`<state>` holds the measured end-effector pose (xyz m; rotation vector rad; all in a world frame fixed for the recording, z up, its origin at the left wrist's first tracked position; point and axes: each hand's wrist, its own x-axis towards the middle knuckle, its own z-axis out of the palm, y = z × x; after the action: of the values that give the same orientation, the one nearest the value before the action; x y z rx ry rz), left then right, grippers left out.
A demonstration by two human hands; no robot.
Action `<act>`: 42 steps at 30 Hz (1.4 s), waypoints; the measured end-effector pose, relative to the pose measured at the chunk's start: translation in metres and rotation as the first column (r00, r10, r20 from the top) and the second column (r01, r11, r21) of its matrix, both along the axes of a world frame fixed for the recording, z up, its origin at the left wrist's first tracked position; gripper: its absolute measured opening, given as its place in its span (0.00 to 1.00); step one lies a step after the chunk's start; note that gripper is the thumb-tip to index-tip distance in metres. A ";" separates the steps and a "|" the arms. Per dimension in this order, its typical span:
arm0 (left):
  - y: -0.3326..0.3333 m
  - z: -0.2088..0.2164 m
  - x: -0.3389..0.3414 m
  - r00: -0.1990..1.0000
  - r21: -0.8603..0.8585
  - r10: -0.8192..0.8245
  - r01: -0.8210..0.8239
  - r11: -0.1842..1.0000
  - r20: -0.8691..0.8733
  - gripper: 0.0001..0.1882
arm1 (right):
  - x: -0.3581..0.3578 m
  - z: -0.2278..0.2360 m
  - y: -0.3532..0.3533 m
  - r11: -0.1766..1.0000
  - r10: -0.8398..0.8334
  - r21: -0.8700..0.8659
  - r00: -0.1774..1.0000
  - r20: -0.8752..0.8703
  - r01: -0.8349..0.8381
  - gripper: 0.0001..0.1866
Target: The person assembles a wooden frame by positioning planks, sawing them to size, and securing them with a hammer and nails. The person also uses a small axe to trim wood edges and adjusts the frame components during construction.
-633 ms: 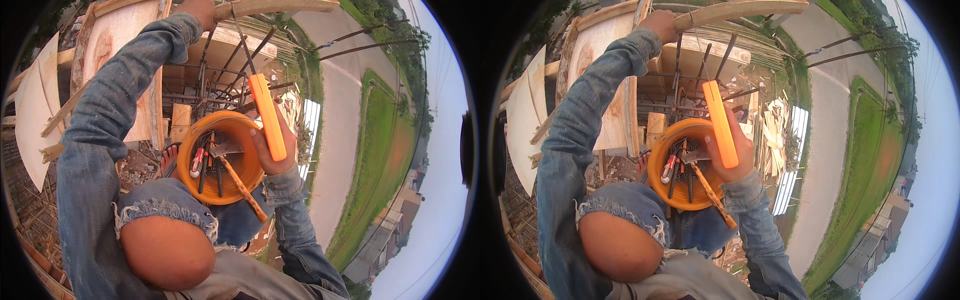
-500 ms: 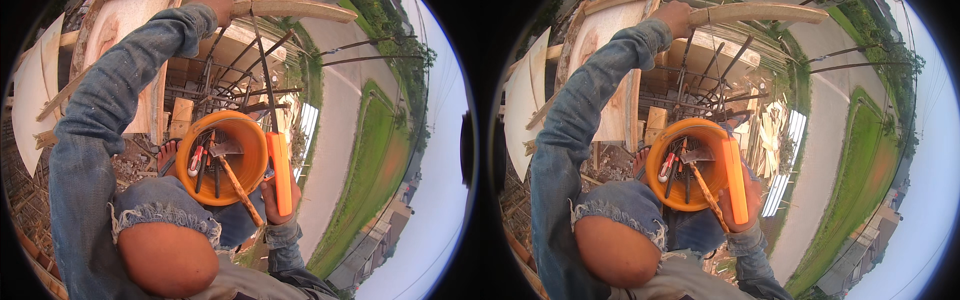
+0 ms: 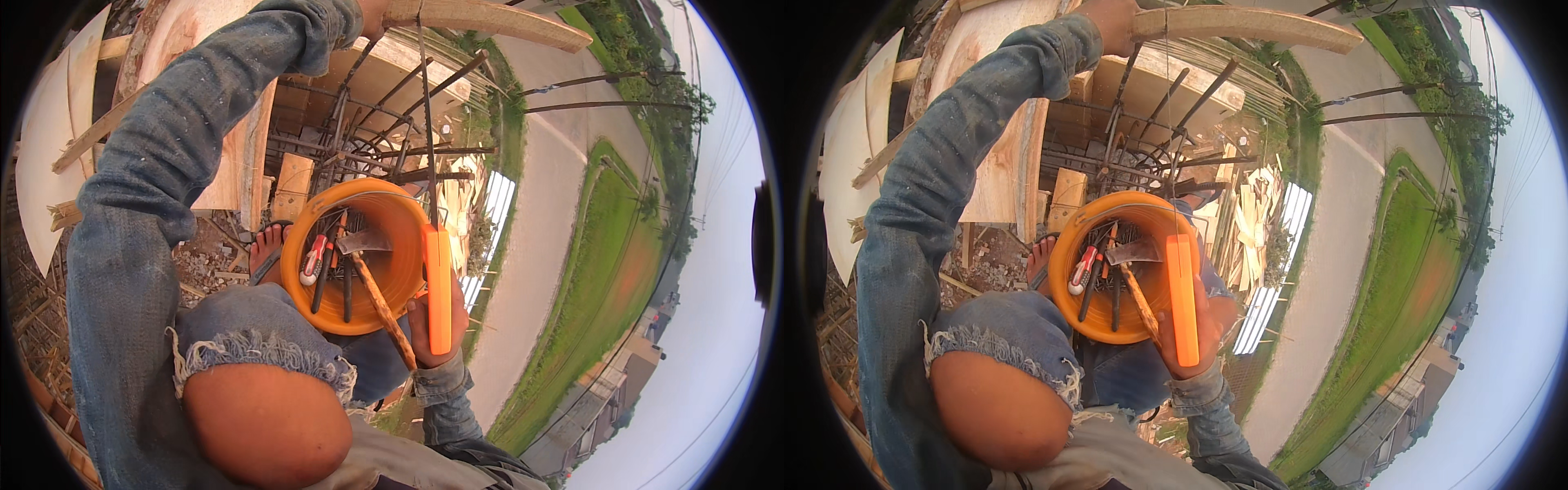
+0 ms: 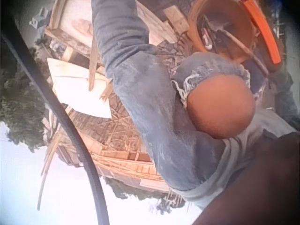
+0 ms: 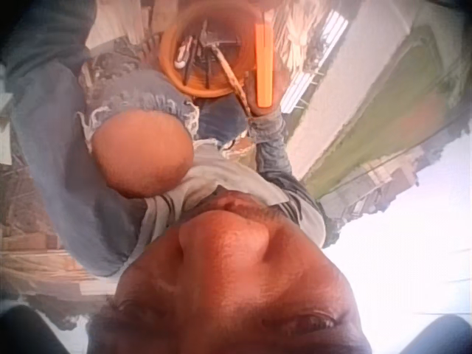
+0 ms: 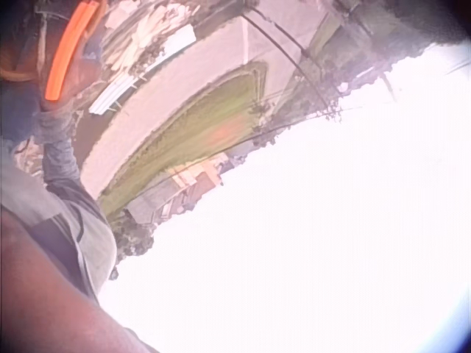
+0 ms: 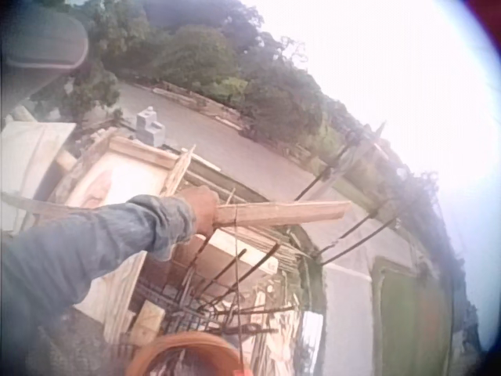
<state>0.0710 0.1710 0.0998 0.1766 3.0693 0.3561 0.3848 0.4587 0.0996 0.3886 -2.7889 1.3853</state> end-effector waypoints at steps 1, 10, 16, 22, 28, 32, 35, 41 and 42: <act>-0.008 0.002 0.005 1.000 0.003 0.019 -0.019 1.000 0.022 0.20 | -0.013 -0.007 -0.005 0.999 0.043 0.015 0.998 -0.043 -0.042 0.35; -0.005 -0.025 -0.015 0.986 -0.009 0.021 -0.022 1.000 -0.163 0.16 | -0.170 -0.019 -0.067 0.990 0.052 -0.121 0.989 -0.142 -0.069 0.33; -0.005 -0.012 -0.022 0.999 -0.121 -0.043 0.044 0.992 0.012 0.20 | -0.015 0.002 -0.012 0.999 -0.021 0.028 0.994 0.111 0.018 0.35; -0.010 -0.004 -0.016 0.994 -0.065 -0.110 0.111 0.992 0.023 0.21 | 0.027 0.014 0.005 0.995 -0.002 0.098 0.995 0.103 -0.008 0.35; 0.008 -0.009 -0.012 0.991 0.013 -0.075 0.077 0.997 -0.115 0.17 | -0.201 -0.031 -0.070 0.987 0.046 -0.132 0.956 -0.289 -0.088 0.34; -0.006 -0.012 -0.007 0.997 0.030 -0.008 0.011 0.999 -0.083 0.17 | -0.220 -0.025 -0.095 0.984 0.080 -0.144 0.986 -0.147 -0.101 0.35; 0.000 0.001 -0.001 1.000 0.069 0.010 -0.009 0.998 -0.014 0.19 | -0.204 -0.029 -0.091 0.985 0.041 -0.156 0.978 -0.203 -0.074 0.36; -0.004 -0.010 -0.012 0.999 0.033 -0.034 0.035 0.999 -0.019 0.19 | -0.108 -0.016 -0.059 0.990 0.014 -0.138 0.994 -0.108 -0.029 0.36; -0.007 -0.012 -0.011 1.000 0.041 -0.025 0.025 0.999 -0.016 0.19 | -0.083 -0.013 -0.050 0.994 0.008 -0.111 1.000 -0.027 -0.011 0.36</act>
<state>0.0597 0.1643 0.0874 0.2203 3.0731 0.4185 0.3017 0.4089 0.0865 0.4151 -2.6773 1.5163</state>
